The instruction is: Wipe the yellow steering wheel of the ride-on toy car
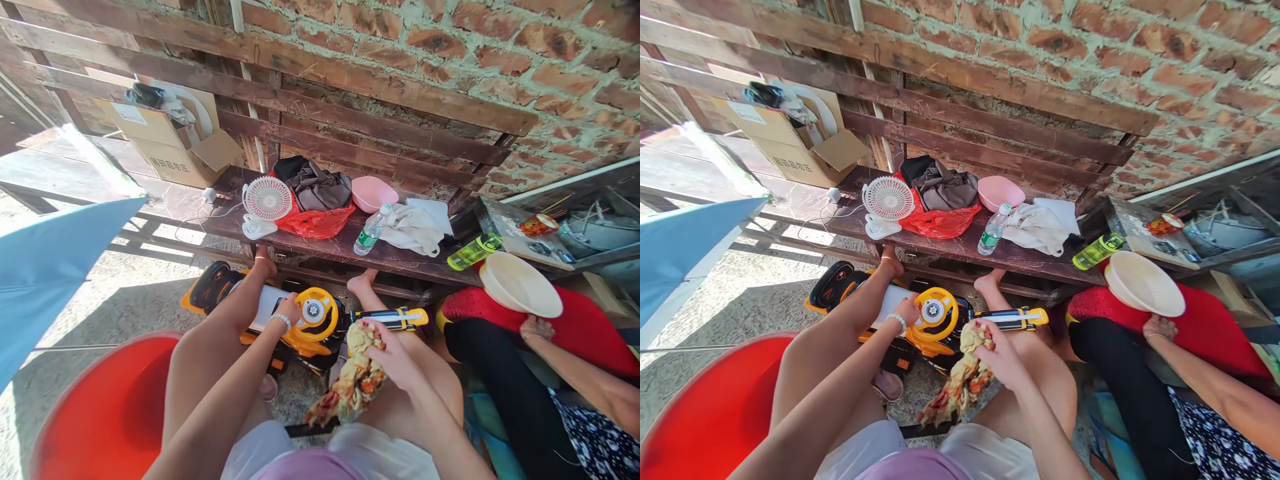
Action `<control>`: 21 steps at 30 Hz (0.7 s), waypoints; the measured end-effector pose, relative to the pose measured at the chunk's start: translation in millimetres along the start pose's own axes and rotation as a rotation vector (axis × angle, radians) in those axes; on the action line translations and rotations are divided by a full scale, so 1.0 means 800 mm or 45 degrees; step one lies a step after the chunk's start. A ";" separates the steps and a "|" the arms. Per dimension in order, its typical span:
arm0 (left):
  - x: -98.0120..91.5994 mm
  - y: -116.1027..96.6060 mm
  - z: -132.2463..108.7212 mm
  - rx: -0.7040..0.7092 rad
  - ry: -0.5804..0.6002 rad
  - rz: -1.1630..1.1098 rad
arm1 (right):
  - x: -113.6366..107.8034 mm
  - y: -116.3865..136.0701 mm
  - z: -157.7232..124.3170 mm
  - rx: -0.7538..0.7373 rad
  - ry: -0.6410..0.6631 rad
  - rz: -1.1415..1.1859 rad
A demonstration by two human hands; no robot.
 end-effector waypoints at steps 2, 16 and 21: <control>0.005 0.001 -0.007 -0.103 -0.065 -0.061 | -0.048 0.056 0.026 -0.074 -0.236 0.157; 0.016 0.006 -0.020 -0.036 -0.271 -0.242 | -0.019 -0.031 0.256 0.128 -0.111 -0.134; 0.018 0.006 -0.020 -0.003 -0.290 -0.255 | 0.004 -0.080 0.240 0.354 0.524 -0.220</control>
Point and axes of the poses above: each hand's wrist, its own z-axis towards the middle knuckle, its own x-axis out of the palm, y = z × x, the point moved 7 cm from there along z, towards the middle knuckle, and after that the axes turned 9 degrees about z, right-handed, at the moved point
